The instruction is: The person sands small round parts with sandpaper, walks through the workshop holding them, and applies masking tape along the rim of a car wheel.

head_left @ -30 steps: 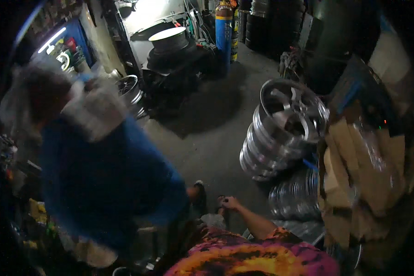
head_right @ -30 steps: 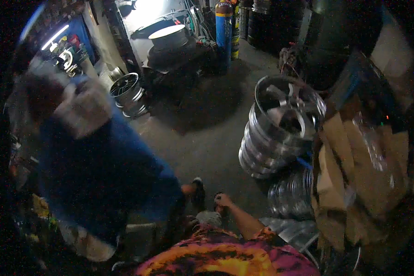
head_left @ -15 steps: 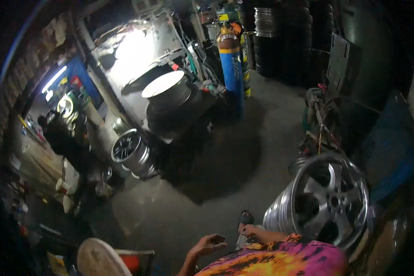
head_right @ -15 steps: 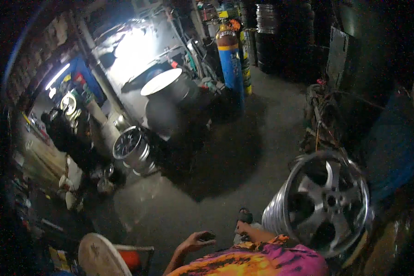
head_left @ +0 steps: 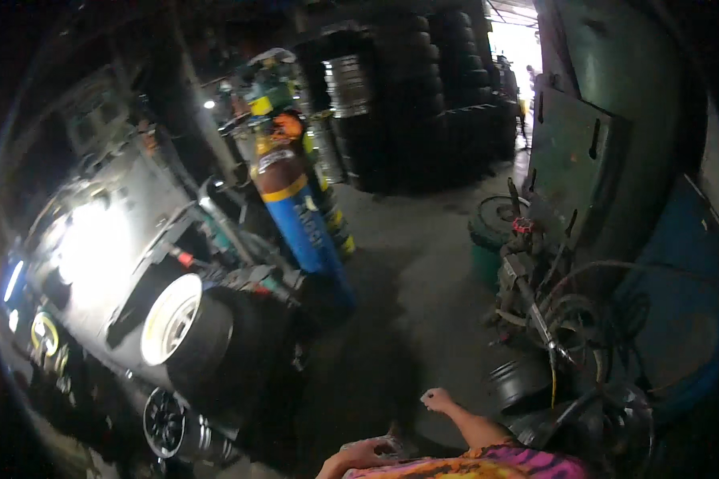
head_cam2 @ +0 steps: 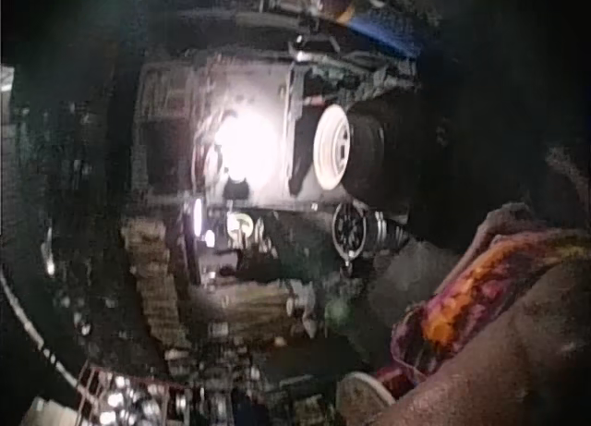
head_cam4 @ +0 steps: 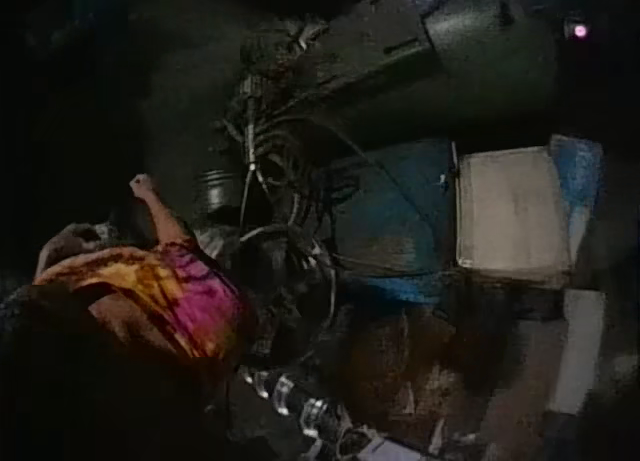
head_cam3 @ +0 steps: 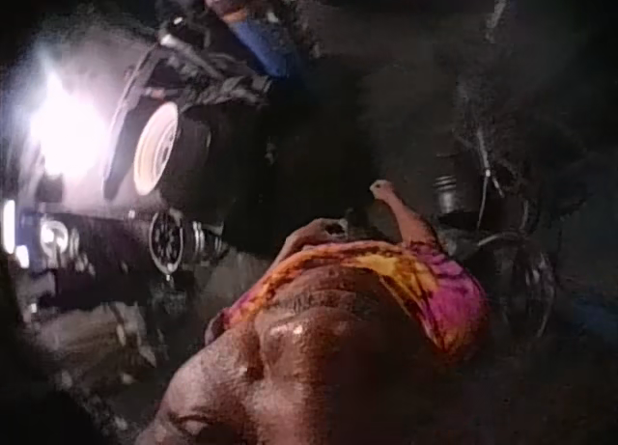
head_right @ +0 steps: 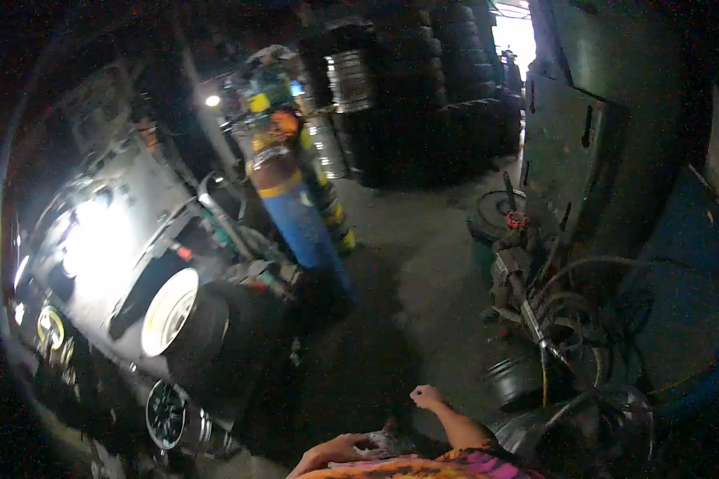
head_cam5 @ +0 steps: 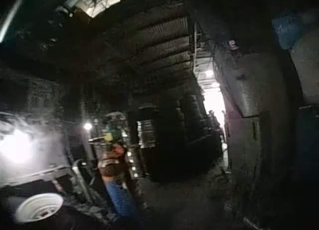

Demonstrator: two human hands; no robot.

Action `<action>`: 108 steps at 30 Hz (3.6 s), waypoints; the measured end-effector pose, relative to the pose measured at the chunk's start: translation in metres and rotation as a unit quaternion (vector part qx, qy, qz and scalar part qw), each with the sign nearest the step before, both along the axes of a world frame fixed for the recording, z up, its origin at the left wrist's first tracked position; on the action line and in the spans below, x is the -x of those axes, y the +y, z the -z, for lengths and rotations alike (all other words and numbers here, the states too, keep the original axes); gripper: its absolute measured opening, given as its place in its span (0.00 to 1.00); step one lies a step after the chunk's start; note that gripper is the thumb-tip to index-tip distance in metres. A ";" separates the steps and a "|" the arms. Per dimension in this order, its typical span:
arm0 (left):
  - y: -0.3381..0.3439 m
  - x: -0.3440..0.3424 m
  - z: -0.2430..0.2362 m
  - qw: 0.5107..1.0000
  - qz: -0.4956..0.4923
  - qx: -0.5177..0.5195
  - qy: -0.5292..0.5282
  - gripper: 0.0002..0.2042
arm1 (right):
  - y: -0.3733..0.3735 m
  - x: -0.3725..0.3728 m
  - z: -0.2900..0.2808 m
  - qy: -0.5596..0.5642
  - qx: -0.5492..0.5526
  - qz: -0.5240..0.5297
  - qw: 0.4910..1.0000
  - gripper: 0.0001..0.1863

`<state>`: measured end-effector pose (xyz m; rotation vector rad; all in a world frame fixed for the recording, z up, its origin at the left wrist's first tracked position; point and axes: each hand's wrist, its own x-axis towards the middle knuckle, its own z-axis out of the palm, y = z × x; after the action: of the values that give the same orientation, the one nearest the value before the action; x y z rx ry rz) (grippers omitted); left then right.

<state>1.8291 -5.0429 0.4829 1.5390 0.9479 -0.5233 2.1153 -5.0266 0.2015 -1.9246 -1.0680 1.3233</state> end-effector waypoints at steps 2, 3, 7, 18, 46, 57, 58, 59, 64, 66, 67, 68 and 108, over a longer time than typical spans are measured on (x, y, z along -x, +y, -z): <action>0.060 -0.031 -0.034 0.999 0.038 -0.033 -0.008 0.28 | 0.010 -0.041 0.004 0.035 0.011 0.023 0.999 0.10; 0.085 -0.048 -0.053 0.997 0.025 -0.067 0.001 0.28 | 0.015 -0.067 0.008 -0.022 0.020 0.005 1.000 0.11; 0.248 -0.096 0.027 0.989 0.086 -0.073 -0.093 0.28 | -0.010 -0.148 0.090 -0.171 0.158 -0.048 0.971 0.11; 0.570 -0.256 0.054 0.981 0.120 -0.037 -0.145 0.24 | 0.173 -0.271 0.090 -0.109 0.263 0.018 0.958 0.14; 1.394 -0.506 -0.003 0.940 -0.171 -0.061 -0.288 0.34 | 1.155 -0.662 0.105 -0.147 0.208 -0.211 0.944 0.27; 1.691 -0.476 0.076 0.904 -0.309 -0.259 -0.140 0.28 | 1.780 -0.719 0.077 -0.367 -0.004 -0.308 0.878 0.29; 1.698 -0.463 0.079 0.897 -0.341 -0.259 -0.108 0.28 | 1.849 -0.625 -0.014 -0.247 0.041 -0.267 0.931 0.32; 1.724 -0.459 0.076 0.887 -0.369 -0.257 -0.102 0.29 | 1.899 -0.593 -0.069 -0.204 -0.030 -0.227 0.952 0.27; 1.859 -0.393 0.129 0.921 -0.326 -0.212 -0.025 0.29 | 2.133 -0.485 -0.068 -0.107 -0.196 -0.207 0.952 0.17; 1.918 -0.364 0.137 0.924 -0.352 -0.147 -0.011 0.30 | 2.177 -0.438 -0.086 -0.083 -0.245 -0.264 0.929 0.14; 1.947 -0.348 0.152 0.920 -0.365 -0.146 0.002 0.30 | 2.192 -0.437 -0.044 -0.141 -0.228 -0.279 0.922 0.14; 2.008 -0.336 0.155 0.923 -0.352 -0.156 -0.013 0.30 | 2.213 -0.468 0.026 -0.214 -0.217 -0.275 0.912 0.14; 3.376 0.248 0.246 0.689 -0.679 -0.216 -0.136 0.11 | 3.198 -0.088 0.216 -0.230 0.181 -0.475 0.830 0.16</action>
<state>1.5815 -1.6664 0.2366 0.8246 1.7085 1.0352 2.2035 -1.8283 -0.0146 -2.1051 -2.3845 1.6602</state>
